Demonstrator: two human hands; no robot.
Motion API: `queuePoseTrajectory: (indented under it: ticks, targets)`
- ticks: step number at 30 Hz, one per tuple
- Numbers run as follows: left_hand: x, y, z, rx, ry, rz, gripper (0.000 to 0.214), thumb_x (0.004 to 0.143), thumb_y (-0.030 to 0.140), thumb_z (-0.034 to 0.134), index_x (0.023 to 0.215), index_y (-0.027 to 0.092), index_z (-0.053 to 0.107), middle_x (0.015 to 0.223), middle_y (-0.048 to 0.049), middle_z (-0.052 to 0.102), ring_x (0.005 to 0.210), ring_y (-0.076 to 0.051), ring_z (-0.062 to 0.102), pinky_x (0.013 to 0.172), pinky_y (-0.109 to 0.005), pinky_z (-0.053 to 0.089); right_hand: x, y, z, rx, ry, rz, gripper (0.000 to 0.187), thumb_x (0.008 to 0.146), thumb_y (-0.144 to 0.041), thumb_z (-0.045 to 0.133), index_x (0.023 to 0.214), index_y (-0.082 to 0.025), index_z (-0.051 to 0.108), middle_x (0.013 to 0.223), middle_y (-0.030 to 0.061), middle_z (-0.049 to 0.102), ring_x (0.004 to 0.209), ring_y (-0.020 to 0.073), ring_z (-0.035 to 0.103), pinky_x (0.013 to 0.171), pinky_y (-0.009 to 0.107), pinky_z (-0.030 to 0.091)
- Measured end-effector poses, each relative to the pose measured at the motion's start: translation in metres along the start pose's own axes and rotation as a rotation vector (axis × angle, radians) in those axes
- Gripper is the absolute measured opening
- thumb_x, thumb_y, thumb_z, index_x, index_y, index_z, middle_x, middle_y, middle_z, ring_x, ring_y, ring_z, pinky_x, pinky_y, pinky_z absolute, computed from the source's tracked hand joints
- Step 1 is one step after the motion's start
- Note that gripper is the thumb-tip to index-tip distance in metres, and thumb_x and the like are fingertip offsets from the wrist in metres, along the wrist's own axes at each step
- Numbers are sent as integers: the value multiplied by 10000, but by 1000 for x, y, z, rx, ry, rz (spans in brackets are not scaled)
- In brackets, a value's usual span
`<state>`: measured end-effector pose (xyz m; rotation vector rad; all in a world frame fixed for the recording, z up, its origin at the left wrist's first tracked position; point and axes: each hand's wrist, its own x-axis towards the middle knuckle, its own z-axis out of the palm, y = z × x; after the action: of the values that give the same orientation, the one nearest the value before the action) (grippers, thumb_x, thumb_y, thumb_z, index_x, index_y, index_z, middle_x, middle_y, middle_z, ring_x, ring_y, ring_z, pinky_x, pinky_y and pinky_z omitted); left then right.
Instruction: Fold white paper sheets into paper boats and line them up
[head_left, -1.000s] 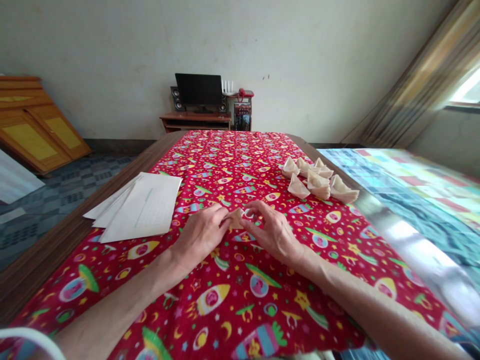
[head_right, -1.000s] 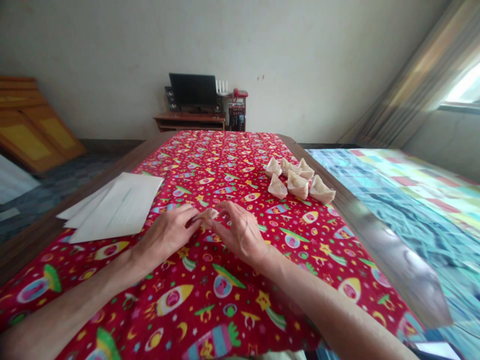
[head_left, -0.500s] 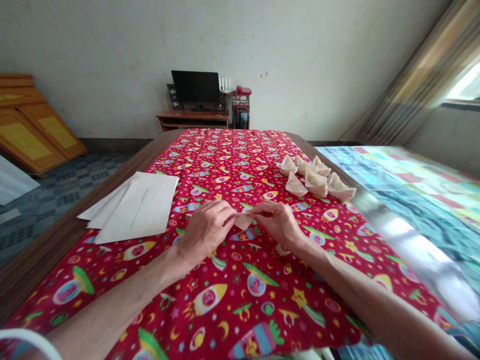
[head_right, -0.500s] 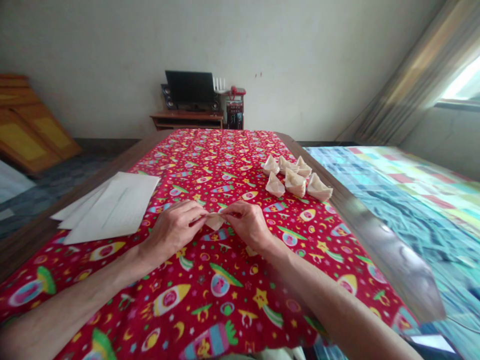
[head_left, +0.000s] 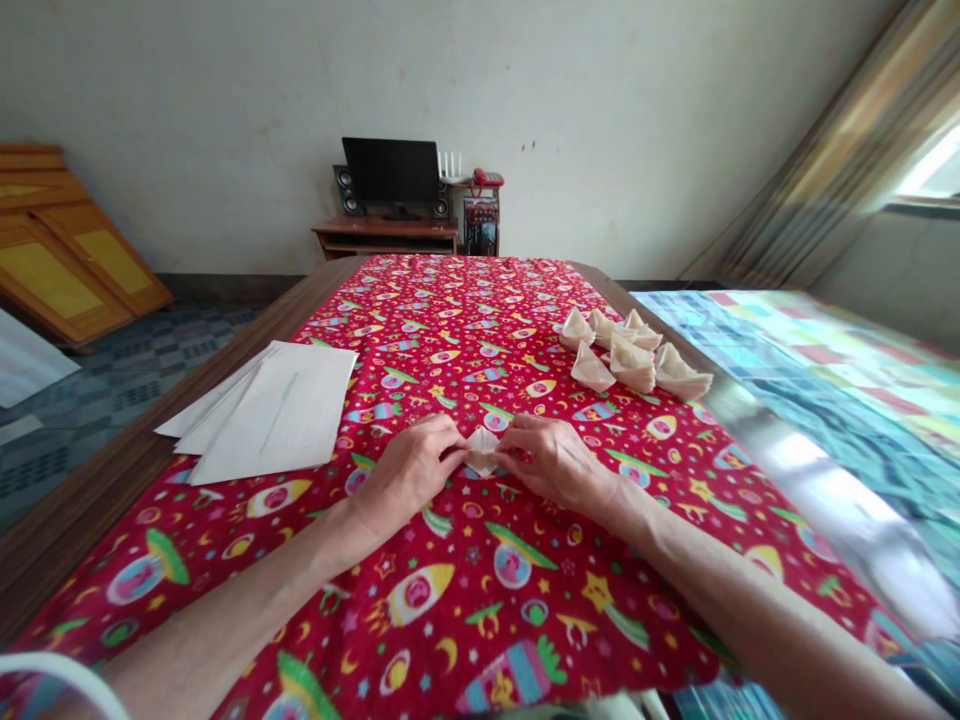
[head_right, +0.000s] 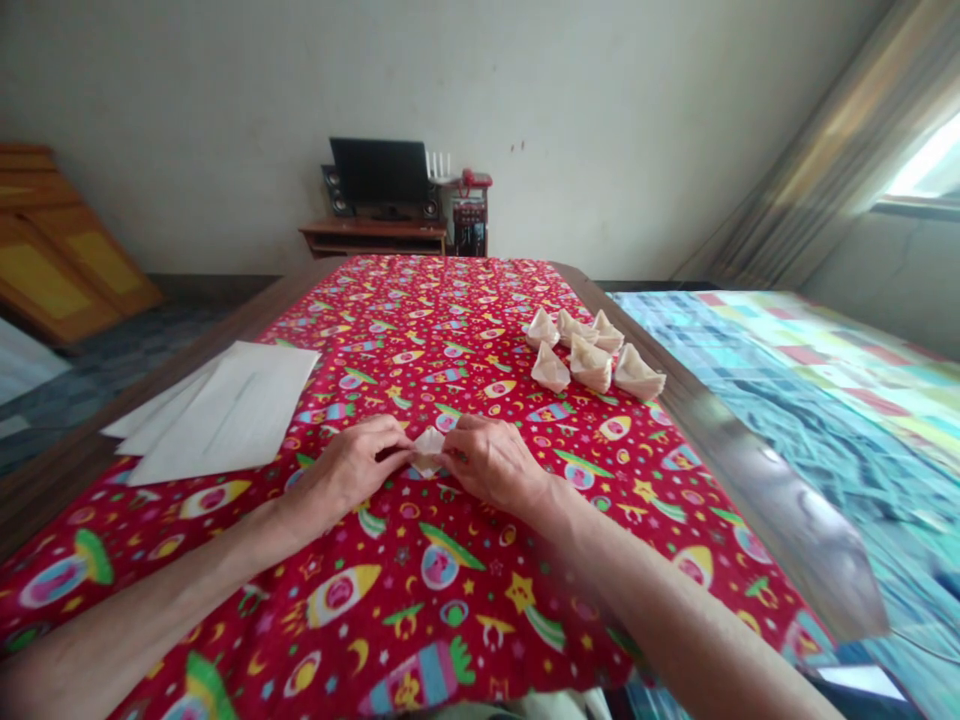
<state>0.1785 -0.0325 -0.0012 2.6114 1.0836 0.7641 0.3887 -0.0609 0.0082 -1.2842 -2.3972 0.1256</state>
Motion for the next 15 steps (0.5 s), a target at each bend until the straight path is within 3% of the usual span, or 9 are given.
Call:
queuePoseTrajectory:
  ticks: [8,15]
  targets:
    - [2,-7,4,-165,28,-131,81,789,133,652,716,157,679,727,-5,621,684,-125,587,667,-232,443,1,1,10,42,27,103,182,903,-270,496,789,-184,608,714,-8,603,600,85,494,562,209,286]
    - [3,-4,2,-37,6,-161,131,814,204,628,694,159,657,703,2,547,644,-118,544,618,-239,391,1,-2,19,-188,23,172,267,941,-375,416,849,-192,588,809,34,634,692,118,539,606,252,279]
